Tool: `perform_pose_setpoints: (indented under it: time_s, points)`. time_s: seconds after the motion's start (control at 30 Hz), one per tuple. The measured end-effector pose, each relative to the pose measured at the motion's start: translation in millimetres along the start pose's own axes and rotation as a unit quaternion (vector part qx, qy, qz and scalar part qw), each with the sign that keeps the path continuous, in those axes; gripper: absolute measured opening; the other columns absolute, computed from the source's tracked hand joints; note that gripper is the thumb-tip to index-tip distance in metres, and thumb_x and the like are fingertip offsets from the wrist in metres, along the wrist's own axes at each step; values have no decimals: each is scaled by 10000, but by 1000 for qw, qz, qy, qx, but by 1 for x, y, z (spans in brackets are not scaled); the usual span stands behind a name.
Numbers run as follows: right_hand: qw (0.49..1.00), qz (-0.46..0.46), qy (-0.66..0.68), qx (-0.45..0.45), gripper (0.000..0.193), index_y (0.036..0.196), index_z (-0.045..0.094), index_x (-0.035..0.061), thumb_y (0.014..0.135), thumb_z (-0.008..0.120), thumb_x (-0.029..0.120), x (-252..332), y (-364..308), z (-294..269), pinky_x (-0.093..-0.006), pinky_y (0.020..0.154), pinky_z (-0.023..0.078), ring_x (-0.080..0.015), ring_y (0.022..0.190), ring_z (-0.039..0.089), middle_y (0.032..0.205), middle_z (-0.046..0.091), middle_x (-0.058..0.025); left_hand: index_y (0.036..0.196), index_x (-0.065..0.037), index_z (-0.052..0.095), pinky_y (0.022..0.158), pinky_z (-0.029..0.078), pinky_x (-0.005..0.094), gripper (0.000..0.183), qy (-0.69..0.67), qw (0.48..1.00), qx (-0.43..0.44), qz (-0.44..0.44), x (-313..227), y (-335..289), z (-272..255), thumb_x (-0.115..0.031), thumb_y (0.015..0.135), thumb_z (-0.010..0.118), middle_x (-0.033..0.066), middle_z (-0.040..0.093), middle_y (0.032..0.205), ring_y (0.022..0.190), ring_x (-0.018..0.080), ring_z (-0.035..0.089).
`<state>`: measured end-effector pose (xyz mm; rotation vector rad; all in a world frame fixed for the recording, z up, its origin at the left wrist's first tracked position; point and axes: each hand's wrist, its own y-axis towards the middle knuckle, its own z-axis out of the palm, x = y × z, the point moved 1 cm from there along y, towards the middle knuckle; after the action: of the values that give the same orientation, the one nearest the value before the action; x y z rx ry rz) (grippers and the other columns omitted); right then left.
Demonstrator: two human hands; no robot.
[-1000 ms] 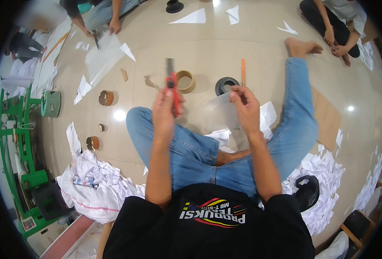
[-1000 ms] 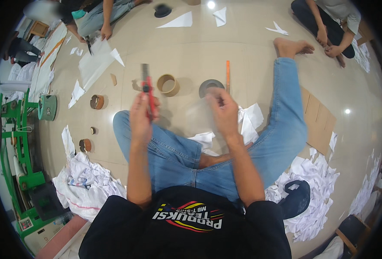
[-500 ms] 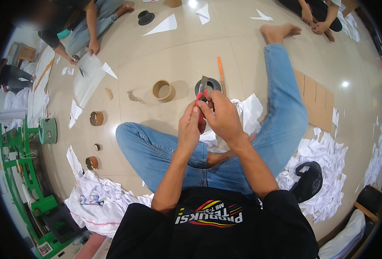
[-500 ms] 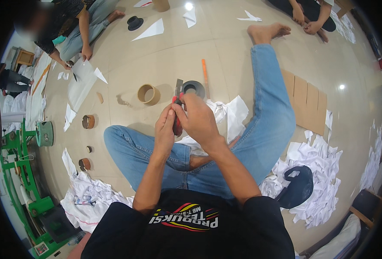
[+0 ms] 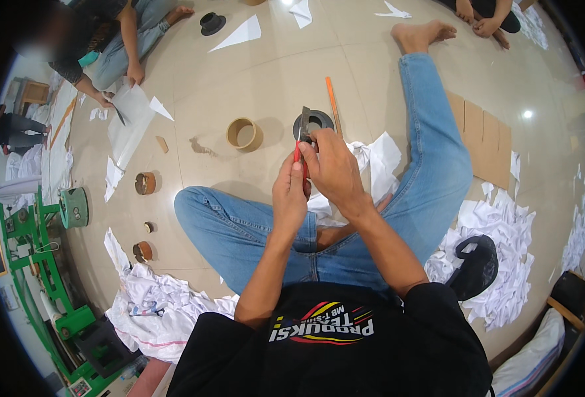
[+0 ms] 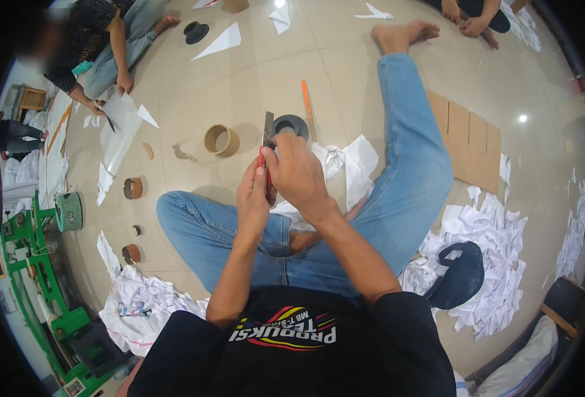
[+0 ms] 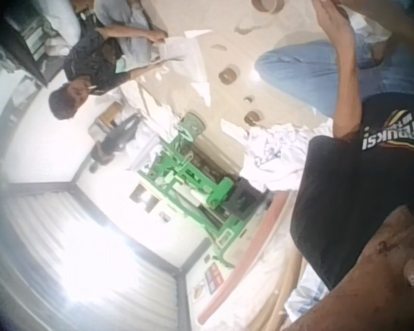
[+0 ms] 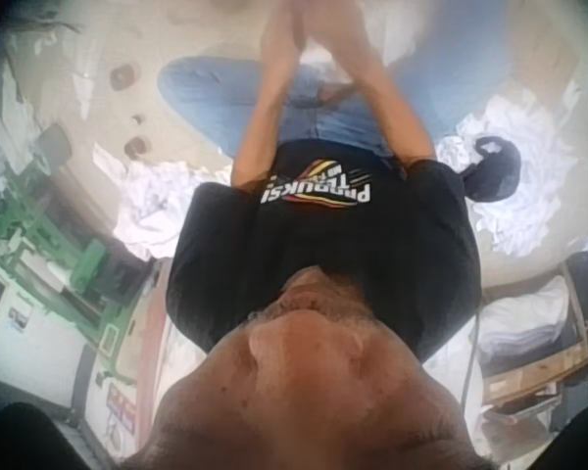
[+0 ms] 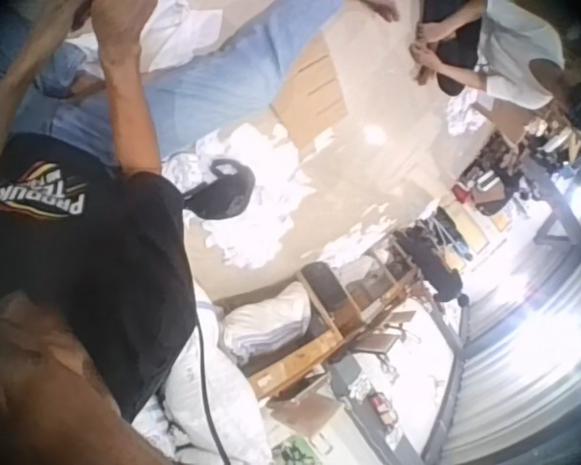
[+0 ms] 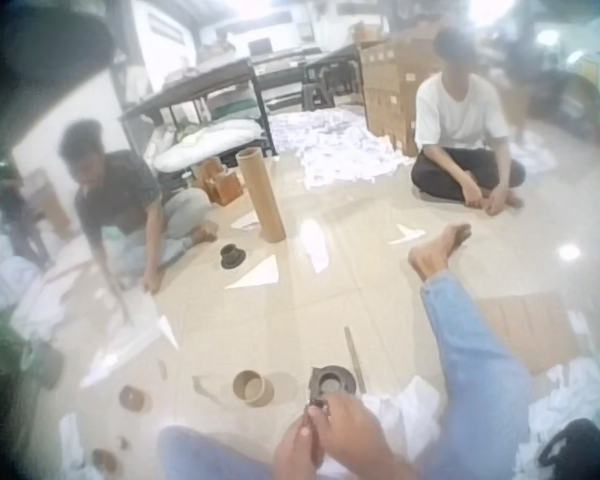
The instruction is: The person sits on the floor and assembles craft parts by cutting a cardboard tube, fitting a black plastic ring onto it, and wrapping the assembly with clear plastic film. They use a utility knife to cut the tube and film, and a pencil to mark the tube.
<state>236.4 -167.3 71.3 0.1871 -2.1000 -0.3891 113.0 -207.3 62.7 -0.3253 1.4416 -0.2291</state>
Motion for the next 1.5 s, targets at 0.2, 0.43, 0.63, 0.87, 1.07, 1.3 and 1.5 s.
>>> perform_pose_setpoints:
  time_s: [0.2,0.43,0.63,0.87,1.07,1.3,1.5]
  points:
    - [984,167,62,16,328,944,581,33,1110,515,308,-18,-6,13,-491,601,473,-379,618,577,657,564,-149,1523,-40,581,718,470,262,419,183,975,-22,122,11,0,7,-247,1182,454,22,625,952,789,103,556]
    - [786,475,382,102,642,618,386,171,1120,467,563,-28,6,-14,-277,464,236,-69,466,293,540,333,64,1491,-7,574,846,520,425,402,287,927,-5,243,11,9,14,-217,1168,459,195,661,1054,923,324,649]
    - [962,209,175,33,474,956,570,13,1140,447,433,-44,2,-4,-391,703,467,-231,743,565,820,588,-91,1461,6,600,889,538,398,395,200,968,4,149,5,16,14,-208,1162,455,194,700,1091,976,267,684]
    - [947,256,189,48,481,905,574,-7,1135,441,394,-50,-10,13,-424,669,451,-224,701,572,758,587,-93,1465,14,595,878,541,417,396,229,955,-7,186,21,12,15,-205,1169,446,207,696,1065,949,299,683]
    - [880,389,242,122,568,821,570,16,1141,425,463,-56,-7,8,-383,636,422,-167,675,491,730,527,-56,1462,8,596,878,538,448,383,282,940,-22,189,27,9,15,-190,1162,463,225,692,1085,967,348,678]
    - [936,279,198,82,580,860,605,-1,1143,455,483,-51,-2,4,-364,694,451,-181,730,530,755,567,-62,1430,6,636,870,528,446,356,280,929,-8,242,20,27,15,-157,1139,509,223,677,1062,951,364,661]
    - [924,304,221,74,564,995,650,-17,1140,472,499,-63,6,-7,-359,732,481,-198,774,584,800,623,-85,1437,-4,645,863,531,406,358,280,922,32,267,-1,37,23,-128,1112,561,198,673,1043,947,324,658]
